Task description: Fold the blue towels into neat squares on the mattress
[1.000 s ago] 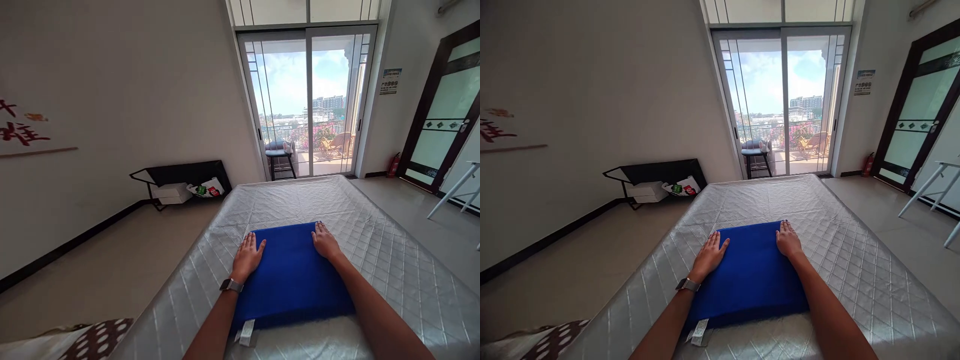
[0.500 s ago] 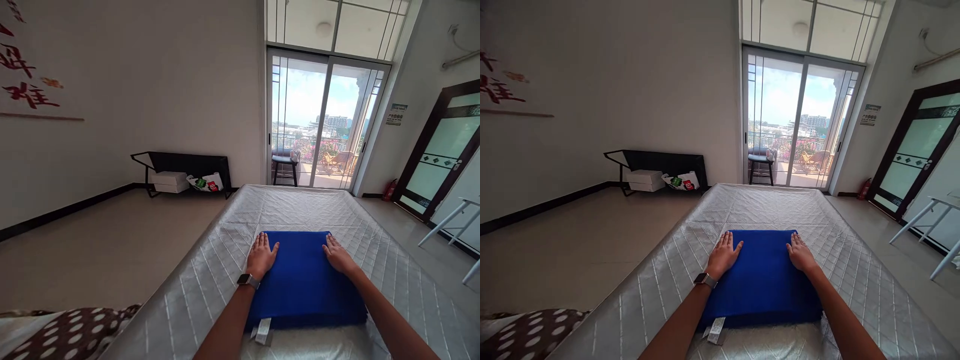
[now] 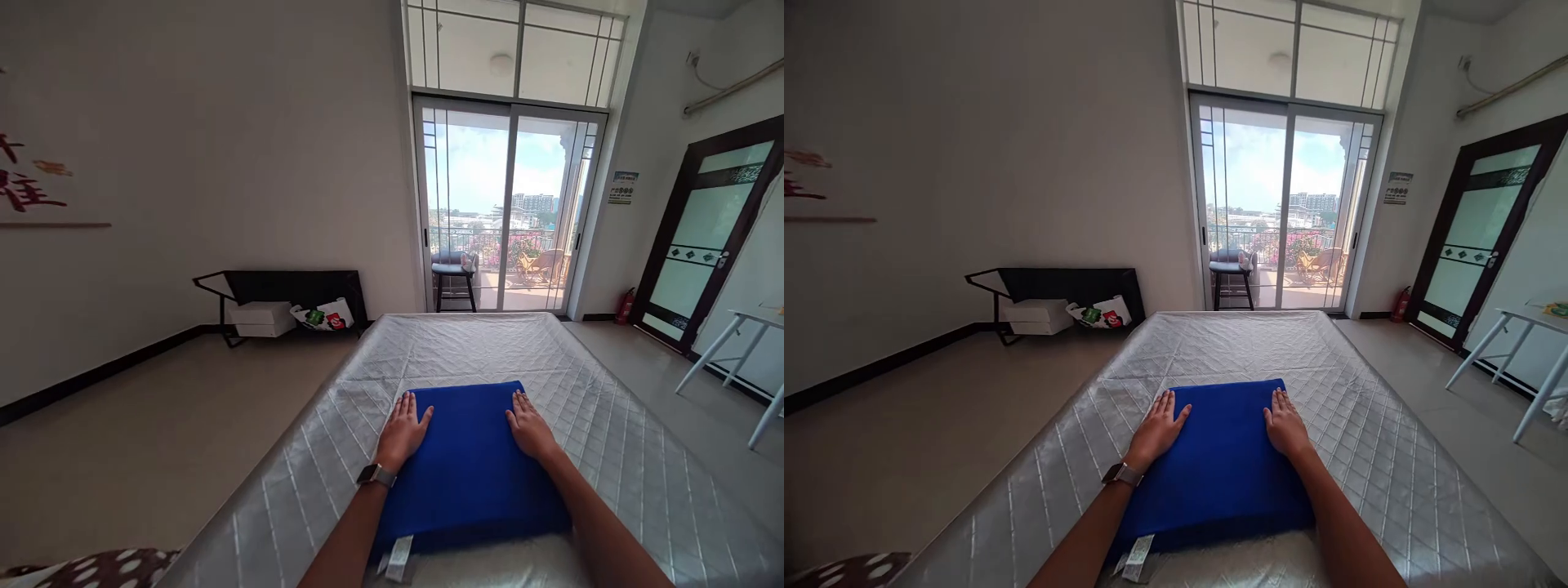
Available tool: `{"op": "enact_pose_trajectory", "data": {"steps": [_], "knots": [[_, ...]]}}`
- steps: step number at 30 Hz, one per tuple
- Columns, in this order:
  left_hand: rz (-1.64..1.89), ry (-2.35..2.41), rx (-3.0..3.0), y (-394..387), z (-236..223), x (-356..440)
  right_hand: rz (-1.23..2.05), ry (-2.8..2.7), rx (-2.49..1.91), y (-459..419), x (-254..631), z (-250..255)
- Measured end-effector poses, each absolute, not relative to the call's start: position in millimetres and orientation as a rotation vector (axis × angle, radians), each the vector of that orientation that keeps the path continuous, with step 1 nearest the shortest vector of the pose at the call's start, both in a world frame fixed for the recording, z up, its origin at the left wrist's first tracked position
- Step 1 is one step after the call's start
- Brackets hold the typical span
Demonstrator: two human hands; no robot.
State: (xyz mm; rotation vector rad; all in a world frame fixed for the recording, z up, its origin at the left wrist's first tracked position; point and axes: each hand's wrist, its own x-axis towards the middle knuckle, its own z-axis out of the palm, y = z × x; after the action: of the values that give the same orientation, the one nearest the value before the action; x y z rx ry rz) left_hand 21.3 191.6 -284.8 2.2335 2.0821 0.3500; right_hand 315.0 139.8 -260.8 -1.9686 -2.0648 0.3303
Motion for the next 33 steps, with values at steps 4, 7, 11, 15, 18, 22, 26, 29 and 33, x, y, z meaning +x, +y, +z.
{"op": "enact_pose_trajectory", "data": {"steps": [4, 7, 11, 15, 18, 22, 26, 29, 33], "knots": [[0.267, 2.074, 2.295, 202, -294, 9, 0.324, -2.024, -1.947, 138, 310, -263], [0.183, 2.138, 2.305, 205, -287, 9, 0.337, -1.979, -1.944, 138, 307, -265], [0.263, 2.102, 2.467, 191, -264, 62, 0.356, -1.961, -1.943, 136, 305, -263], [0.366, 1.661, 2.707, 168, -254, 158, 0.343, -1.972, -1.953, 136, 305, -264], [0.345, 1.532, 2.743, 158, -258, 198, 0.336, -2.007, -1.954, 138, 307, -269], [0.282, 1.613, 2.687, 158, -265, 182, 0.309, -2.006, -1.94, 139, 307, -271], [0.196, 1.751, 2.645, 162, -271, 125, 0.331, -1.981, -1.951, 136, 306, -264], [0.146, 1.902, 2.59, 161, -278, 76, 0.362, -1.989, -1.961, 134, 306, -259], [0.174, 2.029, 2.519, 154, -292, 29, 0.354, -2.013, -1.977, 136, 309, -258]]}}
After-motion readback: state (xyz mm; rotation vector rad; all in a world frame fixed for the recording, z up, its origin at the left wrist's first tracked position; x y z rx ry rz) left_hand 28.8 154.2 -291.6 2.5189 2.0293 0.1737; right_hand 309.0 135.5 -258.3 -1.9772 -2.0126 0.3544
